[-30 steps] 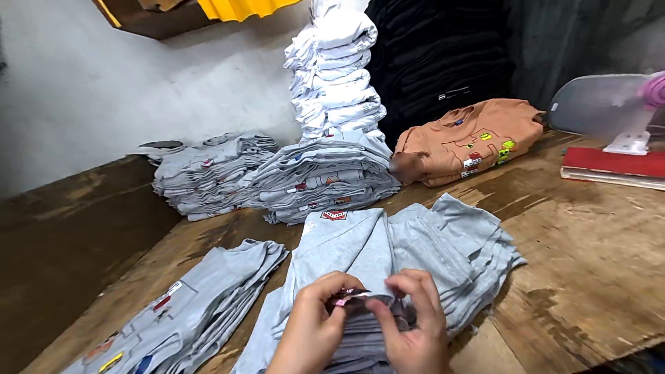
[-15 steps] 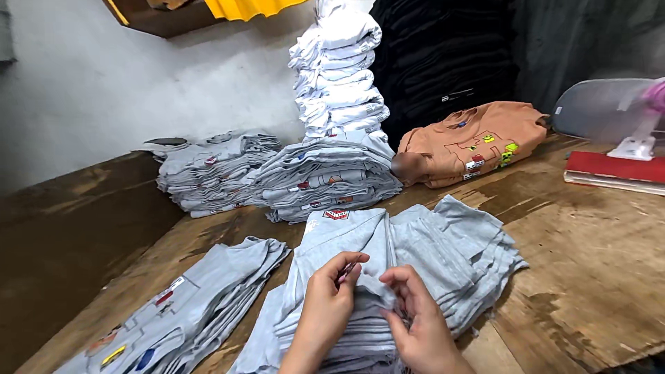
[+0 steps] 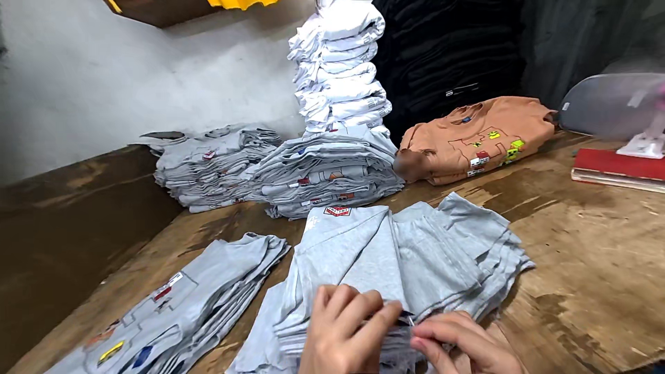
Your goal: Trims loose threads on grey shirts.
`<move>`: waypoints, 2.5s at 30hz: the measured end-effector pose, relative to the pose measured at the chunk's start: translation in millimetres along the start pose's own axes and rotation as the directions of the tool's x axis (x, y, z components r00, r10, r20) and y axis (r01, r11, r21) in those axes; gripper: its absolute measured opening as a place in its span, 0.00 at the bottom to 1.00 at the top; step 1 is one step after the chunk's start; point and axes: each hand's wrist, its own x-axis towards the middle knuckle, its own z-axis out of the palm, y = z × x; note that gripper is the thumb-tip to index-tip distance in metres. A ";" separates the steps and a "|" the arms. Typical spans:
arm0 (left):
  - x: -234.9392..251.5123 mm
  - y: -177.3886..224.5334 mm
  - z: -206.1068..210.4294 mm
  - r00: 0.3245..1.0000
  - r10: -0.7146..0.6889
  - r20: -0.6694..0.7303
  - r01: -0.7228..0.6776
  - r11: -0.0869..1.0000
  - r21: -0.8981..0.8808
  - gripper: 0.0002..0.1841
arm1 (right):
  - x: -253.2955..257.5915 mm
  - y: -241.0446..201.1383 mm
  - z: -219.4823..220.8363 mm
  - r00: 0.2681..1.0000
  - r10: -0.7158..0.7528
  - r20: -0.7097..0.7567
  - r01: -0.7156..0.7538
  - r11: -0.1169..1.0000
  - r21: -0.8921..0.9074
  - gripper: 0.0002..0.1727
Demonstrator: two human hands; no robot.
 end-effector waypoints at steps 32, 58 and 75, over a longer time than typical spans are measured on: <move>11.7 11.7 -38.2 0.987 -0.089 0.134 0.070 0.987 0.146 0.10 | 1.6 7.0 9.8 0.999 0.031 -0.020 -0.036 0.909 -0.414 0.20; 24.8 -84.3 -69.3 0.743 -0.609 -0.276 0.652 0.753 0.094 0.15 | 7.7 36.4 -43.2 0.839 0.023 0.544 -0.014 1.000 -0.021 0.08; 0.2 -15.0 -9.0 0.903 -0.352 0.248 0.400 0.899 -0.181 0.24 | 12.2 33.5 -62.8 0.636 0.112 0.763 -0.231 0.972 0.050 0.12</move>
